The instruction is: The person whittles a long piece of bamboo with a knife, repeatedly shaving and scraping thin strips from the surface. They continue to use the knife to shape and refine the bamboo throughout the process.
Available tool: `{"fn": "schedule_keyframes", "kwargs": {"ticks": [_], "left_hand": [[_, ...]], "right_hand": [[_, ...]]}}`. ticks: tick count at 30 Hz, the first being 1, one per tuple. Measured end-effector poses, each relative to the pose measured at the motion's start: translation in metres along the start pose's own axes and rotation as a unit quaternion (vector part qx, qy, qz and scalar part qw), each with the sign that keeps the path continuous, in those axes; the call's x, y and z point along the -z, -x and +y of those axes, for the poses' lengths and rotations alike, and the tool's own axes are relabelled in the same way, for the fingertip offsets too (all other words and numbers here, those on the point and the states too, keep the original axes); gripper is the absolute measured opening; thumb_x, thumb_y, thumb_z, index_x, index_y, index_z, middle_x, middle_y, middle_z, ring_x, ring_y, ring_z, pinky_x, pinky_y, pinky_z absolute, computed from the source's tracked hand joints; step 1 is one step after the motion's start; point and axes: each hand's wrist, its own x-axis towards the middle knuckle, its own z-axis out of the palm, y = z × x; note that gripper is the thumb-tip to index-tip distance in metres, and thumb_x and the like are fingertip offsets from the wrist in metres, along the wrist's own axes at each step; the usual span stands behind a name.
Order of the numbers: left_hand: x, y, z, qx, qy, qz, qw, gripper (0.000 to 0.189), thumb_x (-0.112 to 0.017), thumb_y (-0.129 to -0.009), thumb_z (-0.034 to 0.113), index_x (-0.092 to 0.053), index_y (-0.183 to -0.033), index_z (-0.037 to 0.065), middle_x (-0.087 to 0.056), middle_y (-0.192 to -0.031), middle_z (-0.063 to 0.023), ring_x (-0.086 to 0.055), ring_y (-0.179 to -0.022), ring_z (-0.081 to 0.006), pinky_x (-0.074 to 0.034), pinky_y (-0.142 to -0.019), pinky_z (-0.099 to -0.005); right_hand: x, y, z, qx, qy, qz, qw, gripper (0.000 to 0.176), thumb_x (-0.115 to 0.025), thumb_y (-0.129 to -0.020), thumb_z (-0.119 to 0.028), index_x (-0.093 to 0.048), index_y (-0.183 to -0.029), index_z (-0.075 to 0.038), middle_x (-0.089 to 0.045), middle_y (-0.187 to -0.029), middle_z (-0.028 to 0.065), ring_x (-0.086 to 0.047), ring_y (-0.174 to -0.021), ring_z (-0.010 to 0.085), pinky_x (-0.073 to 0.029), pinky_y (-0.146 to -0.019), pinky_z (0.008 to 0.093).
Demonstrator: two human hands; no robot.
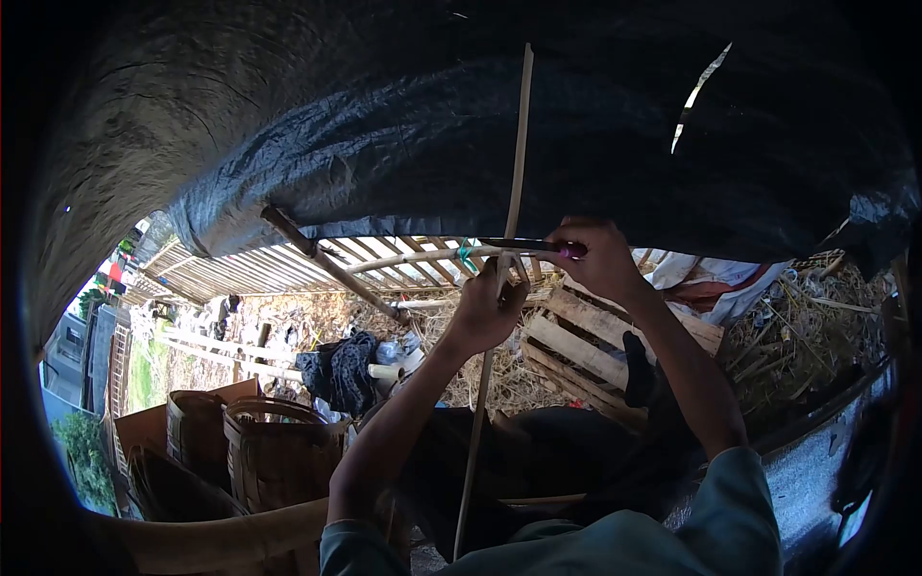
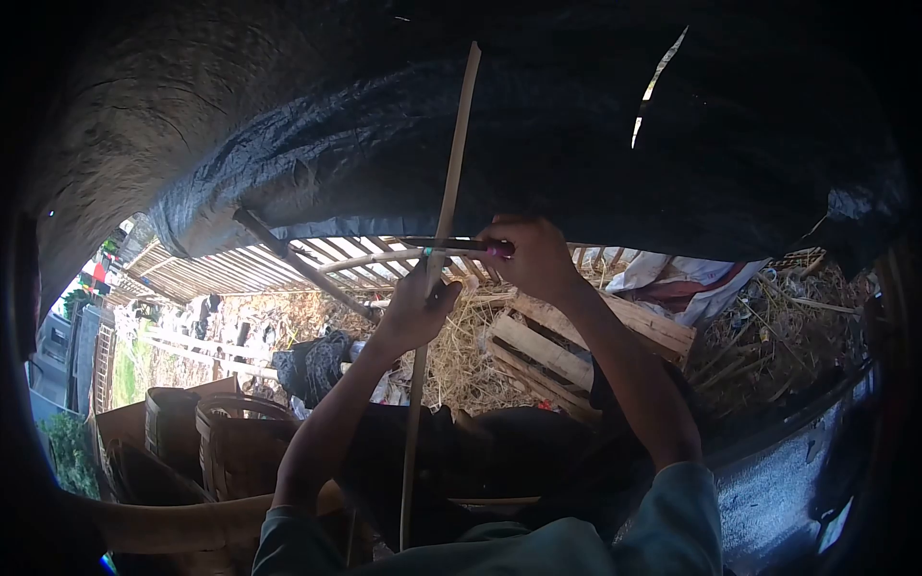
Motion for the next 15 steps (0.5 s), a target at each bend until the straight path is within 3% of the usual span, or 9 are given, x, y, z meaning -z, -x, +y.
{"fn": "schedule_keyframes", "kwargs": {"ticks": [2, 6, 8, 9, 12, 15], "left_hand": [[-0.004, 0.001, 0.001, 0.018, 0.01, 0.006, 1.0, 0.033, -0.06, -0.083, 0.007, -0.042, -0.108, -0.006, -0.059, -0.067, -0.0201, -0.064, -0.06, -0.0334, -0.045, -0.049, -0.0398], [-0.009, 0.0, 0.015, 0.061, 0.014, -0.003, 0.998, 0.037, -0.058, -0.083, 0.007, -0.038, -0.109, -0.01, -0.059, -0.068, -0.0247, -0.063, -0.065, -0.0417, -0.047, -0.053, -0.0445], [-0.01, 0.001, 0.014, 0.086, 0.004, -0.016, 0.996, 0.039, -0.057, -0.085, 0.01, -0.039, -0.115, -0.007, -0.059, -0.073, -0.0234, -0.065, -0.069, -0.0349, -0.047, -0.05, -0.0401], [-0.011, 0.001, 0.013, 0.099, -0.001, -0.023, 0.995, 0.04, -0.057, -0.087, 0.011, -0.039, -0.118, -0.005, -0.059, -0.075, -0.0227, -0.066, -0.072, -0.0315, -0.047, -0.049, -0.0379], [-0.014, 0.002, 0.008, 0.053, 0.015, -0.007, 0.998, 0.037, -0.056, -0.085, 0.007, -0.039, -0.115, -0.006, -0.057, -0.077, -0.022, -0.065, -0.07, -0.0322, -0.047, -0.051, -0.0369], [-0.003, 0.001, 0.014, 0.065, 0.039, -0.036, 0.996, 0.037, -0.054, -0.083, 0.005, -0.038, -0.114, -0.007, -0.059, -0.079, -0.0281, -0.063, -0.075, -0.0428, -0.049, -0.059, -0.0462]], "right_hand": [[-0.005, 0.0, 0.0, 0.015, 0.04, 0.068, 0.997, 0.015, -0.074, -0.07, -0.013, -0.066, -0.081, -0.006, -0.061, -0.072, 0.0037, -0.061, -0.059, 0.0203, -0.049, -0.057, 0.0306], [-0.015, -0.011, 0.004, -0.004, 0.002, 0.142, 0.99, 0.017, -0.076, -0.074, -0.015, -0.065, -0.076, -0.002, -0.055, -0.062, 0.0041, -0.048, -0.051, 0.009, -0.036, -0.047, 0.0253], [-0.013, -0.019, -0.009, -0.018, -0.039, 0.162, 0.986, 0.017, -0.076, -0.074, -0.014, -0.065, -0.074, -0.002, -0.054, -0.06, 0.0032, -0.046, -0.05, 0.0066, -0.035, -0.046, 0.0237], [-0.016, -0.022, -0.014, -0.021, -0.056, 0.163, 0.985, 0.016, -0.076, -0.074, -0.014, -0.065, -0.073, -0.002, -0.054, -0.06, 0.0029, -0.046, -0.05, 0.0062, -0.034, -0.046, 0.0232], [-0.027, -0.026, -0.028, -0.008, -0.097, 0.153, 0.983, 0.016, -0.076, -0.075, -0.012, -0.065, -0.072, -0.001, -0.054, -0.059, 0.0023, -0.046, -0.05, 0.0051, -0.033, -0.046, 0.022], [-0.034, -0.025, -0.036, 0.053, -0.117, 0.083, 0.988, 0.014, -0.076, -0.073, -0.01, -0.066, -0.074, -0.001, -0.056, -0.062, 0.0024, -0.047, -0.052, 0.0056, -0.035, -0.047, 0.0223]]}}
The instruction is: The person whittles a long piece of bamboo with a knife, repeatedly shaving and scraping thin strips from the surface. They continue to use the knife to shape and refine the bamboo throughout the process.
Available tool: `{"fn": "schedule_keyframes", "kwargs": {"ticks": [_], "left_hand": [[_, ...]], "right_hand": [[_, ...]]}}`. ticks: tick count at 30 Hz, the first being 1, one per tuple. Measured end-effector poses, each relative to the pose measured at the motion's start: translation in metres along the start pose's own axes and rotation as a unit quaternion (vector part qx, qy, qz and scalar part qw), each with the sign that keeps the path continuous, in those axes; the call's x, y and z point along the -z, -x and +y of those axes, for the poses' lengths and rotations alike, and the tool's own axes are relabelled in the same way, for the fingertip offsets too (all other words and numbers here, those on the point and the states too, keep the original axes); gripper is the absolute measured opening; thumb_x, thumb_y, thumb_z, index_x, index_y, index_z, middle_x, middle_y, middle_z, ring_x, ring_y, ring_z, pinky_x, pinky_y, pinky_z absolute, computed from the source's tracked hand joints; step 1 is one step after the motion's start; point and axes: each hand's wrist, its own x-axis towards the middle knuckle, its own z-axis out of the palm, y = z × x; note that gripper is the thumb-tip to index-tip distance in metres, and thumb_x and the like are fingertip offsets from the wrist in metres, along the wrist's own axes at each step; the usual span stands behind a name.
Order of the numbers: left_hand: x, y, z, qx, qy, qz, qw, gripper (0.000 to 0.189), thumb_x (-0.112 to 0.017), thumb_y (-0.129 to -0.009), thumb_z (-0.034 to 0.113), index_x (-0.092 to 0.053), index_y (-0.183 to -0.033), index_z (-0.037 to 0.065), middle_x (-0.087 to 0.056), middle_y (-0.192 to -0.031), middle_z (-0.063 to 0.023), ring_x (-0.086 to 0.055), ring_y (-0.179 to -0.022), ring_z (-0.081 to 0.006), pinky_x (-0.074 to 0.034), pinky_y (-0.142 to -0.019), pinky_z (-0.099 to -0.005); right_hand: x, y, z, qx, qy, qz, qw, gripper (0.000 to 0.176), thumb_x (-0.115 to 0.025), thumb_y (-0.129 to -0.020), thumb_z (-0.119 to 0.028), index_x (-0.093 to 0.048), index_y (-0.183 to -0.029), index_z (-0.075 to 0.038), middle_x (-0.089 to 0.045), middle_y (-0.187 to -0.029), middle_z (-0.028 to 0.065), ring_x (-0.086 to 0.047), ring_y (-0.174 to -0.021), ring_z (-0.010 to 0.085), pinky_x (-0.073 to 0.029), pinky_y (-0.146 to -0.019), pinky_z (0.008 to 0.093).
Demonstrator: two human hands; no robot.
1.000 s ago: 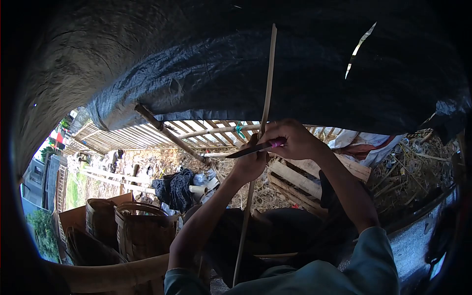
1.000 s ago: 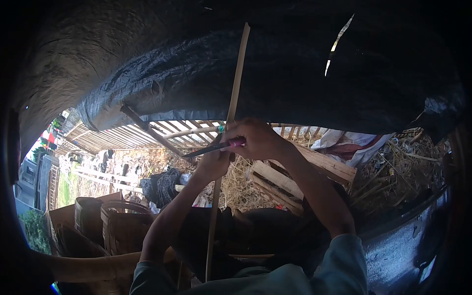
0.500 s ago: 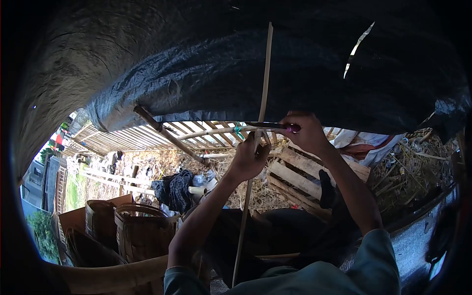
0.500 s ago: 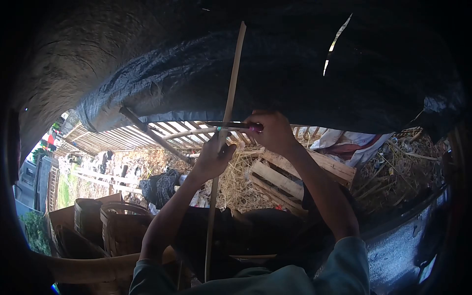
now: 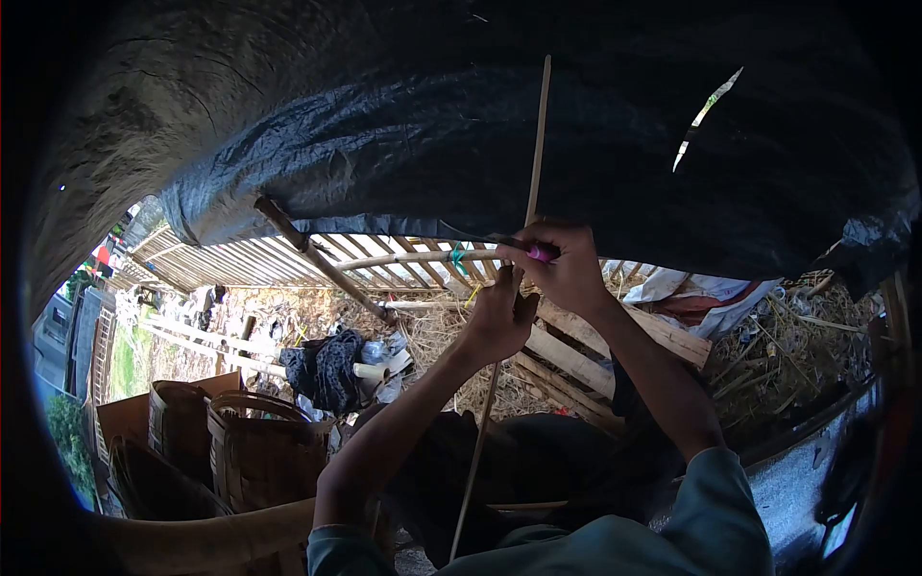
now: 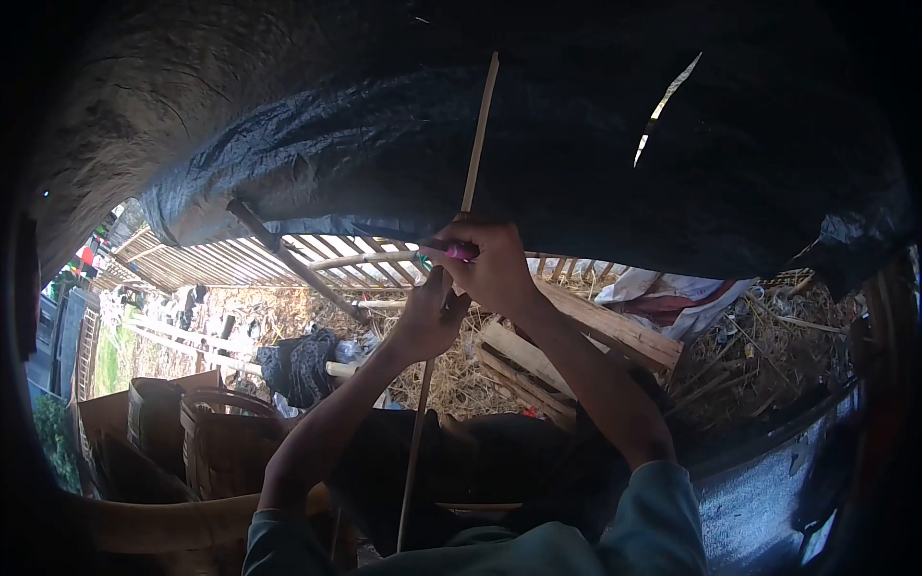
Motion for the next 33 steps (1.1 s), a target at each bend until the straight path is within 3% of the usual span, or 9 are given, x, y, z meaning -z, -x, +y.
{"fn": "schedule_keyframes", "kwargs": {"ticks": [6, 8, 12, 14, 19, 24, 27, 31, 33], "left_hand": [[0.003, 0.002, -0.027, -0.168, -0.02, 0.045, 0.985, 0.023, -0.056, -0.081, 0.003, -0.053, -0.103, 0.0, -0.058, -0.085, -0.0204, -0.063, -0.074, -0.0324, -0.049, -0.06, -0.0399], [0.003, 0.002, -0.029, -0.138, 0.004, 0.035, 0.99, 0.019, -0.057, -0.082, 0.004, -0.056, -0.102, 0.003, -0.056, -0.091, -0.0182, -0.061, -0.077, -0.0289, -0.047, -0.061, -0.0372], [0.005, 0.001, -0.019, -0.029, 0.017, -0.002, 0.999, 0.032, -0.061, -0.082, 0.01, -0.049, -0.108, -0.004, -0.058, -0.079, -0.0166, -0.063, -0.071, -0.0274, -0.048, -0.06, -0.037], [0.002, 0.002, -0.011, -0.008, 0.045, 0.0, 0.999, 0.044, -0.062, -0.081, 0.012, -0.04, -0.109, -0.013, -0.06, -0.065, -0.0172, -0.064, -0.061, -0.0307, -0.048, -0.056, -0.0386], [-0.008, 0.005, 0.005, 0.021, 0.024, 0.016, 0.999, 0.039, -0.056, -0.082, 0.007, -0.039, -0.11, -0.013, -0.059, -0.064, -0.0208, -0.064, -0.061, -0.0349, -0.049, -0.055, -0.0401], [-0.007, 0.003, -0.003, 0.015, 0.039, 0.037, 0.998, 0.033, -0.055, -0.08, 0.002, -0.044, -0.11, -0.008, -0.06, -0.074, -0.0229, -0.064, -0.07, -0.0348, -0.049, -0.057, -0.0403], [-0.01, -0.003, -0.029, -0.18, 0.033, 0.097, 0.978, 0.026, -0.054, -0.078, 0.0, -0.052, -0.104, -0.001, -0.059, -0.086, -0.0218, -0.063, -0.08, -0.0322, -0.049, -0.061, -0.0394], [0.002, -0.001, -0.033, -0.125, -0.018, 0.029, 0.992, 0.024, -0.056, -0.079, 0.002, -0.054, -0.103, 0.001, -0.056, -0.082, -0.0172, -0.06, -0.075, -0.0246, -0.047, -0.061, -0.0367], [0.004, 0.005, -0.024, -0.037, 0.094, 0.03, 0.994, 0.028, -0.058, -0.08, 0.007, -0.051, -0.106, -0.001, -0.055, -0.071, -0.013, -0.059, -0.063, -0.0226, -0.046, -0.057, -0.0347]], "right_hand": [[0.02, 0.004, -0.006, 0.019, -0.034, -0.217, 0.975, 0.015, -0.076, -0.067, -0.002, -0.067, -0.079, -0.002, -0.058, -0.067, 0.0036, -0.051, -0.057, 0.0101, -0.039, -0.051, 0.0258], [0.037, 0.001, -0.002, -0.024, -0.016, -0.286, 0.958, 0.015, -0.077, -0.069, -0.005, -0.066, -0.078, -0.003, -0.057, -0.065, 0.0031, -0.05, -0.054, 0.0099, -0.038, -0.05, 0.0255], [0.058, 0.002, 0.012, -0.078, 0.172, -0.204, 0.96, 0.016, -0.077, -0.071, -0.011, -0.066, -0.078, -0.001, -0.058, -0.062, 0.0038, -0.048, -0.052, 0.008, -0.037, -0.048, 0.0238], [0.055, 0.004, 0.032, -0.093, 0.132, -0.12, 0.98, 0.022, -0.078, -0.072, -0.019, -0.065, -0.075, -0.002, -0.057, -0.06, 0.0052, -0.051, -0.051, 0.0113, -0.04, -0.049, 0.0253], [0.029, -0.005, 0.026, -0.061, 0.152, 0.022, 0.986, 0.021, -0.077, -0.072, -0.017, -0.065, -0.075, 0.0, -0.058, -0.059, 0.0077, -0.053, -0.048, 0.0138, -0.041, -0.048, 0.0263], [0.004, 0.0, -0.016, 0.001, 0.084, -0.087, 0.993, 0.012, -0.072, -0.069, -0.001, -0.067, -0.079, -0.004, -0.057, -0.067, 0.0051, -0.055, -0.057, 0.012, -0.041, -0.05, 0.0259], [0.004, 0.002, -0.016, 0.019, 0.018, -0.19, 0.981, 0.017, -0.072, -0.068, 0.005, -0.067, -0.083, -0.002, -0.053, -0.065, 0.0029, -0.047, -0.055, 0.0065, -0.037, -0.049, 0.0233], [0.037, -0.002, -0.005, -0.05, 0.042, -0.288, 0.955, 0.015, -0.074, -0.069, 0.0, -0.066, -0.081, -0.002, -0.052, -0.063, 0.0033, -0.047, -0.054, 0.0076, -0.038, -0.049, 0.0244], [0.052, -0.005, 0.008, -0.072, 0.127, -0.303, 0.942, 0.014, -0.074, -0.069, -0.001, -0.065, -0.08, -0.001, -0.053, -0.062, 0.004, -0.049, -0.054, 0.0092, -0.039, -0.05, 0.0251]]}}
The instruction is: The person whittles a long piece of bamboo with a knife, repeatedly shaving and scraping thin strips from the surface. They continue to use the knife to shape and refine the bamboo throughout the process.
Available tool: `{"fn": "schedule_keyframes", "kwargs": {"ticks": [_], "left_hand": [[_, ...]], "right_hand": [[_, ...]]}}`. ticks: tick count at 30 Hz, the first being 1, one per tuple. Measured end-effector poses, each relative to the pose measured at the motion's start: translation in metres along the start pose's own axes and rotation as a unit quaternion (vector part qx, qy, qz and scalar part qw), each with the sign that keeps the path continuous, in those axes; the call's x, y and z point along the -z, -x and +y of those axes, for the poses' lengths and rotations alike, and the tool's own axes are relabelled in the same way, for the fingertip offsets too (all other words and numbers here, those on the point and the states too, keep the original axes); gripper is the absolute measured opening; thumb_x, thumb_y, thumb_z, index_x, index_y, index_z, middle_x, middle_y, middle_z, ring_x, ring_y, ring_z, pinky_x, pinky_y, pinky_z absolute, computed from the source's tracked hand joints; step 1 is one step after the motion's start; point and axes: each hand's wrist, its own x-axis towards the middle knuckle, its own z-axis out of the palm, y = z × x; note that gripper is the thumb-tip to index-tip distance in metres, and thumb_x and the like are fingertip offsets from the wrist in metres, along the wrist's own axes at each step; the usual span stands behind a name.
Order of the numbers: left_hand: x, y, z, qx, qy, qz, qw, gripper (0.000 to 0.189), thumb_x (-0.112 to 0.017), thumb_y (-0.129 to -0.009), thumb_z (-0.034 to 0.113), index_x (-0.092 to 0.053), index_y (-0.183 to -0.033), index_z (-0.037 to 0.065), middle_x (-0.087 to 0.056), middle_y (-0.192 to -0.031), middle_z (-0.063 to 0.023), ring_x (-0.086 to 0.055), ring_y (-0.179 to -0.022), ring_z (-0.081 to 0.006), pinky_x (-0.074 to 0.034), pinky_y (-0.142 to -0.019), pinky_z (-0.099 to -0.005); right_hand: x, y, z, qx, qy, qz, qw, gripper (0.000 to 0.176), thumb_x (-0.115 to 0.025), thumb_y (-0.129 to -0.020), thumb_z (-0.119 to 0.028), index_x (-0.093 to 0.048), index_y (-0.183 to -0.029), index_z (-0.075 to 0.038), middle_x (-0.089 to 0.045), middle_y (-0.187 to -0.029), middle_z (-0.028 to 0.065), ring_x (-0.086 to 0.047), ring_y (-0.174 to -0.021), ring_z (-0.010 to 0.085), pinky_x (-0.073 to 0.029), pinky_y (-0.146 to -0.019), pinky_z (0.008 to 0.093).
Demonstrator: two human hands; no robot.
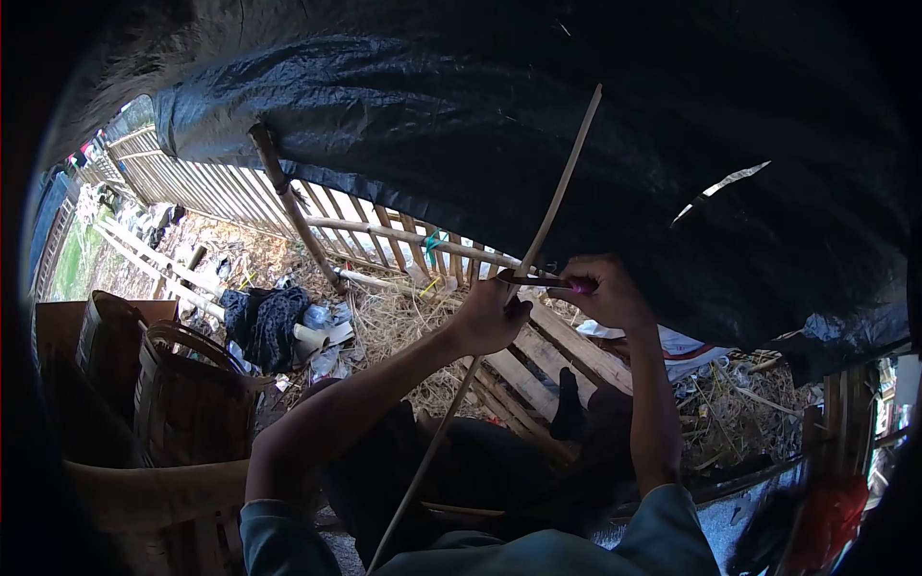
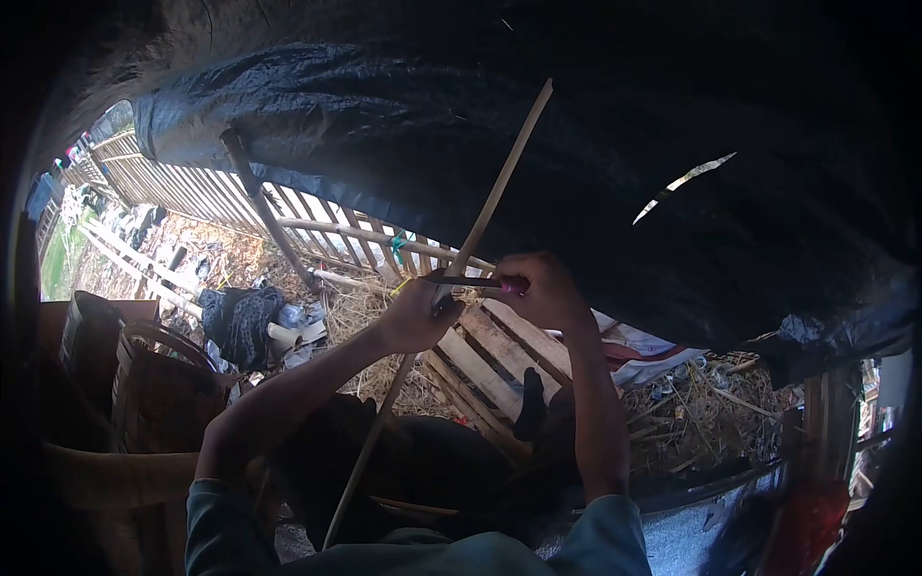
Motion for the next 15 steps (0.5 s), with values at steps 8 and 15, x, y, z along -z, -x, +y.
{"fn": "schedule_keyframes", "kwargs": {"ticks": [8, 15], "left_hand": [[-0.004, -0.002, -0.002, 0.032, -0.038, 0.001, 0.999, 0.033, -0.06, -0.081, 0.011, -0.047, -0.107, -0.005, -0.058, -0.067, -0.0168, -0.063, -0.063, -0.029, -0.047, -0.058, -0.038], [0.0, -0.002, 0.006, 0.046, -0.019, -0.018, 0.999, 0.036, -0.062, -0.08, 0.014, -0.046, -0.106, -0.005, -0.059, -0.069, -0.019, -0.064, -0.065, -0.0333, -0.048, -0.058, -0.04]], "right_hand": [[0.0, -0.006, 0.042, -0.065, 0.058, 0.335, 0.938, 0.015, -0.072, -0.077, -0.018, -0.068, -0.078, -0.004, -0.06, -0.058, 0.0056, -0.054, -0.049, 0.0112, -0.041, -0.05, 0.0248], [-0.003, -0.007, 0.05, -0.111, -0.044, 0.386, 0.915, 0.021, -0.07, -0.081, -0.023, -0.069, -0.078, -0.003, -0.058, -0.058, 0.0058, -0.052, -0.05, 0.0108, -0.039, -0.05, 0.0266]]}}
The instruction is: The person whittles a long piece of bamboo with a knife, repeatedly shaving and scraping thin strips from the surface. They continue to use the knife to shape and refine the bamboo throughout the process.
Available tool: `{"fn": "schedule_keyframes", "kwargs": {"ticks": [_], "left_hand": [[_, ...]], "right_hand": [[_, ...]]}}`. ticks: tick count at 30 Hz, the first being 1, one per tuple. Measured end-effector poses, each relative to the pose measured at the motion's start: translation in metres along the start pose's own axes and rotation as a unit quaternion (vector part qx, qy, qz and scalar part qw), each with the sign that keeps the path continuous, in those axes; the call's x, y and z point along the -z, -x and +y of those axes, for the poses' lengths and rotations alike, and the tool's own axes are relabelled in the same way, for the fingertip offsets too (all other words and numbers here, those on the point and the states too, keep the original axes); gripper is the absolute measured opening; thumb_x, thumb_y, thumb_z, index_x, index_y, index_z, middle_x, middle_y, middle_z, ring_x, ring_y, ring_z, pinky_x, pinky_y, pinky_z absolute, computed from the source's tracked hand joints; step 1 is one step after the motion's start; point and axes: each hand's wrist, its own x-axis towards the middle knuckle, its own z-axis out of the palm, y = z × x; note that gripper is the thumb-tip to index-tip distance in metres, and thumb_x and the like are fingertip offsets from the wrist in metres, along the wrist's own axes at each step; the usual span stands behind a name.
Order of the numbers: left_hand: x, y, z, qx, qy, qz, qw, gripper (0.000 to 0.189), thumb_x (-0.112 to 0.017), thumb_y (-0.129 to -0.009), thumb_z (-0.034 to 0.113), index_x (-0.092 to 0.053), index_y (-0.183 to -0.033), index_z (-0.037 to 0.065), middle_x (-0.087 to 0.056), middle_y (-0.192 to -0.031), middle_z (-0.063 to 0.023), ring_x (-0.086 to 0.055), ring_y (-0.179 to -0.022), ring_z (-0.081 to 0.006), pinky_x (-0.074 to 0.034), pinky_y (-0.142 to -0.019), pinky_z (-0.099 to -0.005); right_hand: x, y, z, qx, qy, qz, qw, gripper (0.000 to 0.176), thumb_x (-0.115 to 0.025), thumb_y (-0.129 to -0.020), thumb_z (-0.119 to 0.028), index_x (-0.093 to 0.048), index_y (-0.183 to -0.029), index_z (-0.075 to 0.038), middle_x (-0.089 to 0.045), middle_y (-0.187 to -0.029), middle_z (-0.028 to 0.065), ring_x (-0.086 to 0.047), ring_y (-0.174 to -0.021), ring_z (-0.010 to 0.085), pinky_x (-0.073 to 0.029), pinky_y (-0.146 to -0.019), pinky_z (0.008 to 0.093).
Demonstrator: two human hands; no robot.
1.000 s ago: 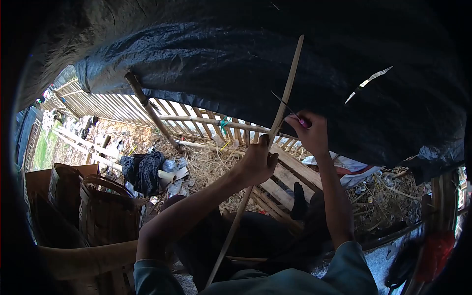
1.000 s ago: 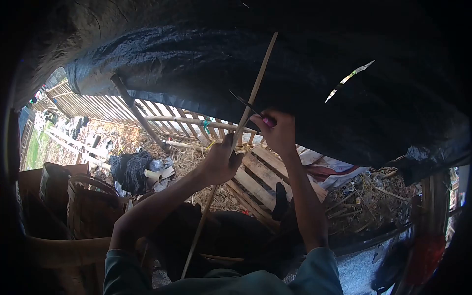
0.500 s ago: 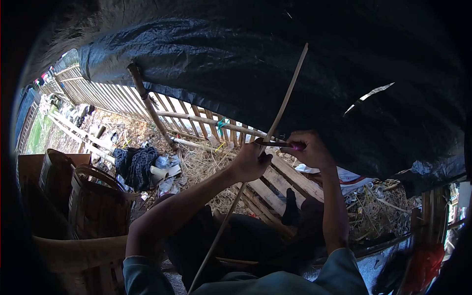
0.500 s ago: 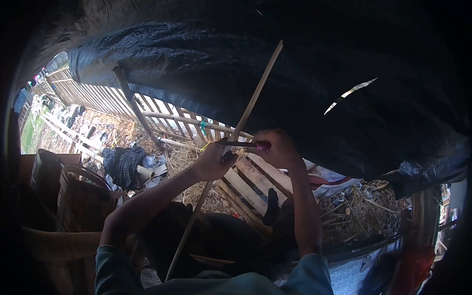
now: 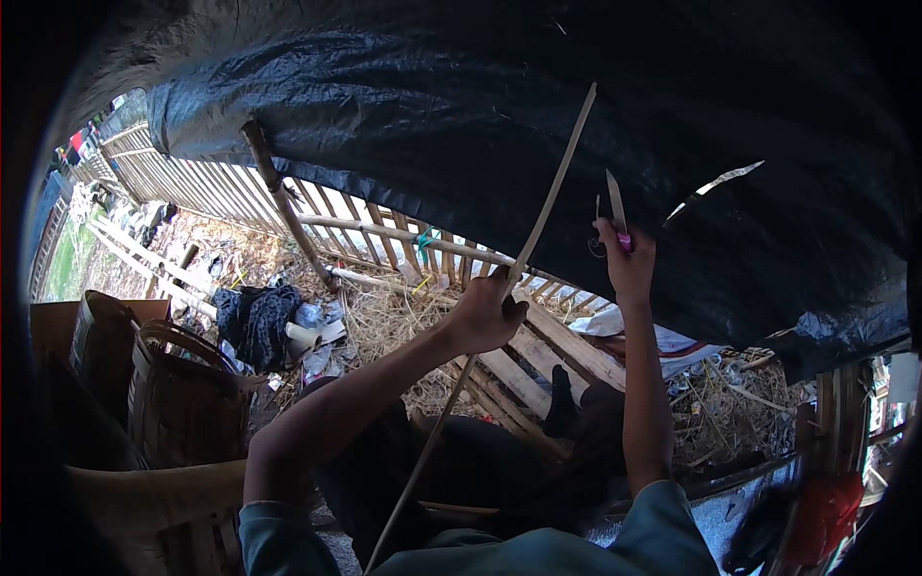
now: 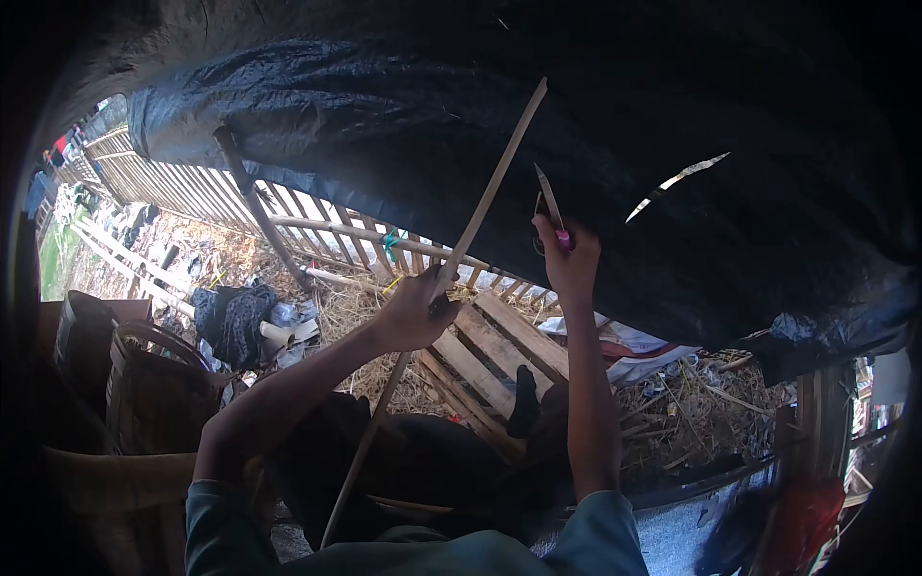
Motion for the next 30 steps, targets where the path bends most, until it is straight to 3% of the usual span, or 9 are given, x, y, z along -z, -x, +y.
{"fn": "schedule_keyframes", "kwargs": {"ticks": [5, 8, 11, 14, 17, 20, 27, 29, 30], "left_hand": [[0.0, 0.001, -0.001, -0.017, -0.018, 0.006, 1.0, 0.037, -0.063, -0.08, 0.016, -0.046, -0.106, -0.006, -0.059, -0.068, -0.019, -0.064, -0.065, -0.0338, -0.048, -0.058, -0.0407], [0.001, 0.001, 0.001, -0.012, -0.016, 0.004, 1.0, 0.038, -0.063, -0.08, 0.016, -0.045, -0.105, -0.006, -0.059, -0.067, -0.0186, -0.063, -0.064, -0.0332, -0.048, -0.057, -0.0406], [0.0, 0.0, -0.002, -0.005, -0.011, -0.003, 1.0, 0.038, -0.063, -0.08, 0.016, -0.045, -0.105, -0.006, -0.059, -0.067, -0.0179, -0.063, -0.063, -0.0324, -0.047, -0.057, -0.04], [0.0, 0.0, -0.002, -0.003, -0.011, -0.003, 1.0, 0.037, -0.063, -0.08, 0.016, -0.045, -0.105, -0.006, -0.059, -0.067, -0.0169, -0.063, -0.063, -0.0313, -0.047, -0.057, -0.0391], [-0.001, 0.0, -0.004, -0.021, -0.018, 0.007, 1.0, 0.036, -0.063, -0.08, 0.015, -0.045, -0.105, -0.006, -0.059, -0.066, -0.0155, -0.063, -0.062, -0.0289, -0.047, -0.056, -0.038], [-0.001, 0.001, -0.007, -0.039, -0.022, 0.011, 0.999, 0.034, -0.062, -0.08, 0.013, -0.046, -0.104, -0.005, -0.059, -0.065, -0.0139, -0.062, -0.06, -0.0254, -0.045, -0.054, -0.036], [-0.001, 0.002, -0.009, -0.072, 0.02, 0.015, 0.997, 0.026, -0.058, -0.083, 0.01, -0.043, -0.101, -0.003, -0.055, -0.061, -0.0103, -0.057, -0.051, -0.0186, -0.043, -0.049, -0.0317], [0.01, 0.002, 0.002, 0.066, 0.068, -0.067, 0.993, 0.023, -0.055, -0.085, 0.011, -0.042, -0.099, -0.003, -0.054, -0.06, -0.0091, -0.056, -0.049, -0.0172, -0.043, -0.047, -0.031], [0.015, 0.002, 0.007, 0.139, 0.091, -0.109, 0.98, 0.021, -0.053, -0.086, 0.011, -0.042, -0.098, -0.003, -0.053, -0.059, -0.0085, -0.055, -0.047, -0.0166, -0.043, -0.046, -0.0307]], "right_hand": [[0.013, -0.009, 0.029, -0.008, 0.125, 0.026, 0.992, 0.024, -0.068, -0.082, -0.026, -0.068, -0.081, -0.002, -0.059, -0.062, 0.0062, -0.056, -0.054, 0.0177, -0.042, -0.053, 0.0289], [0.013, -0.012, 0.037, 0.118, 0.203, 0.156, 0.959, 0.024, -0.067, -0.083, -0.026, -0.066, -0.084, -0.002, -0.056, -0.06, 0.0074, -0.056, -0.053, 0.0207, -0.041, -0.051, 0.0315], [0.011, -0.011, 0.016, 0.177, 0.194, 0.194, 0.945, 0.024, -0.065, -0.085, -0.025, -0.064, -0.086, -0.001, -0.053, -0.059, 0.0079, -0.054, -0.052, 0.0186, -0.038, -0.049, 0.0317], [0.009, 0.002, 0.006, 0.084, 0.142, -0.017, 0.986, 0.026, -0.062, -0.088, -0.025, -0.064, -0.082, 0.0, -0.048, -0.053, 0.0035, -0.043, -0.049, 0.0073, -0.032, -0.046, 0.0257], [-0.009, 0.023, -0.014, 0.067, 0.048, -0.132, 0.988, 0.024, -0.062, -0.088, -0.023, -0.062, -0.08, 0.0, -0.045, -0.052, 0.0036, -0.038, -0.048, 0.0067, -0.03, -0.045, 0.0262], [-0.022, 0.043, -0.041, 0.097, -0.028, -0.178, 0.979, 0.023, -0.059, -0.089, -0.016, -0.057, -0.074, 0.001, -0.045, -0.053, 0.0046, -0.037, -0.048, 0.0076, -0.03, -0.045, 0.0261], [-0.026, 0.051, -0.045, 0.149, -0.027, -0.23, 0.961, 0.015, -0.058, -0.089, -0.013, -0.055, -0.088, 0.001, -0.056, -0.068, 0.0114, -0.053, -0.057, 0.0151, -0.039, -0.051, 0.0291], [-0.03, 0.054, -0.037, 0.128, 0.014, -0.214, 0.968, 0.014, -0.057, -0.089, -0.014, -0.055, -0.093, 0.0, -0.06, -0.074, 0.0121, -0.06, -0.063, 0.0234, -0.043, -0.056, 0.0312], [-0.03, 0.053, -0.039, 0.05, -0.024, -0.227, 0.972, 0.016, -0.054, -0.091, -0.015, -0.054, -0.094, 0.0, -0.059, -0.072, 0.0108, -0.058, -0.061, 0.0204, -0.043, -0.056, 0.0309]]}}
